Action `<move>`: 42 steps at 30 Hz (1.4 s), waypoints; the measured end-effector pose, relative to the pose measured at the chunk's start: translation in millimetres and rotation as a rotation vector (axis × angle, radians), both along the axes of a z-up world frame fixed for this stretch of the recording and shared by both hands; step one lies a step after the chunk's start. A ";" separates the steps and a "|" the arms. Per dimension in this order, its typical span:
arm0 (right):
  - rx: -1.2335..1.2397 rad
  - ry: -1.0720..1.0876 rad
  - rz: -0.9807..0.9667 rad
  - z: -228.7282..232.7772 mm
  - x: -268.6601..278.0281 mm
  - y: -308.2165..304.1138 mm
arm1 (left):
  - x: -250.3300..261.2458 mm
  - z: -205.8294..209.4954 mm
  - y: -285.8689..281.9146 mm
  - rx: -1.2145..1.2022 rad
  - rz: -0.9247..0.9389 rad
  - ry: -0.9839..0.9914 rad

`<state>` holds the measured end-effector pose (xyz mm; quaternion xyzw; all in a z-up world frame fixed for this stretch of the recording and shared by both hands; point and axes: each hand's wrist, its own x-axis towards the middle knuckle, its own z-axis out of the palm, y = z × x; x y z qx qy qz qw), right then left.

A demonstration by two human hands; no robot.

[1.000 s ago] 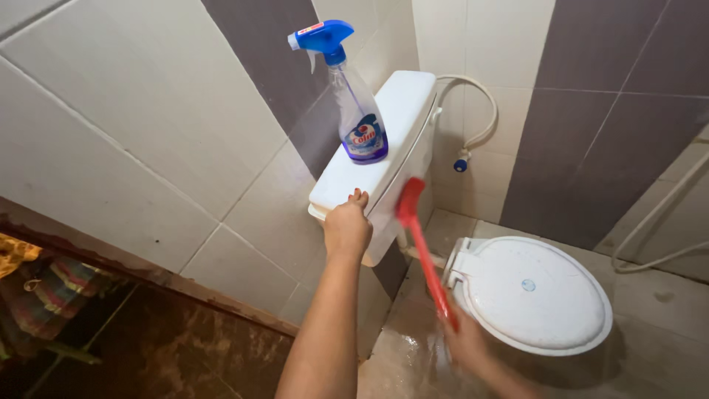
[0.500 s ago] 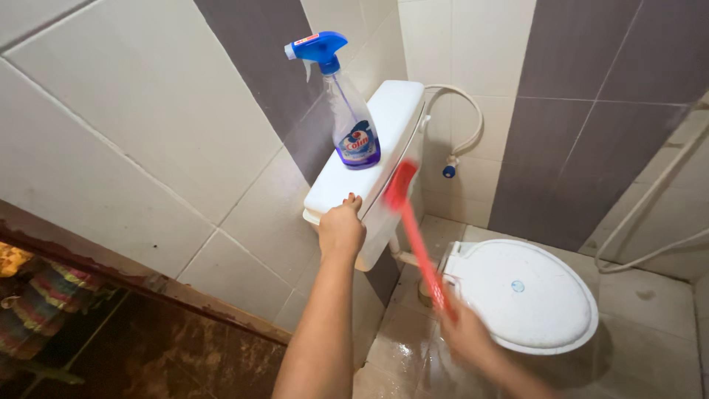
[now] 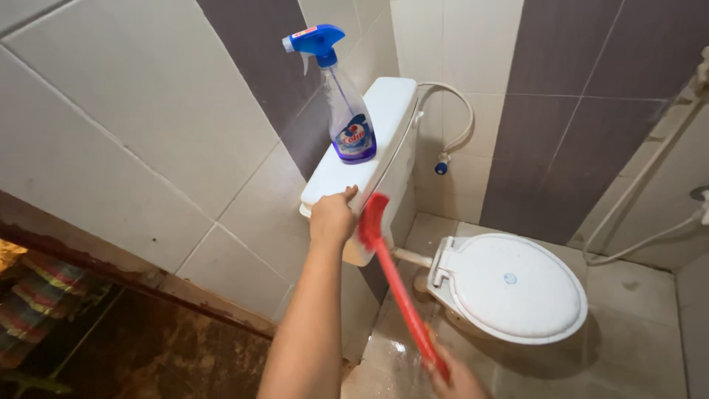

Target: The person sprays a cleaning solution onto the toilet seat and tank, scrubs the surfaces with a red brush, and rinses the toilet with a handheld bidet sprayer. The person also flushes the toilet and rinses the interior bowl.

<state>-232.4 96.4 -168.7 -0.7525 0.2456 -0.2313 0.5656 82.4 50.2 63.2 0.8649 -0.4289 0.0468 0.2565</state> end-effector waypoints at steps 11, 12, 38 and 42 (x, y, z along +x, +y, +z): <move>0.604 0.166 0.018 65.5 3.1 23.1 | 9.5 6.0 -11.0 0.198 0.020 0.045; 0.617 0.199 0.001 77.4 9.0 23.1 | 12.1 3.4 -12.8 0.204 0.023 0.039; 0.675 0.302 -0.212 11.1 130.4 -101.8 | 4.8 2.5 -9.4 0.145 0.018 0.016; 0.558 0.287 -0.226 5.2 138.0 -146.5 | -0.4 5.4 -8.5 0.135 0.071 0.028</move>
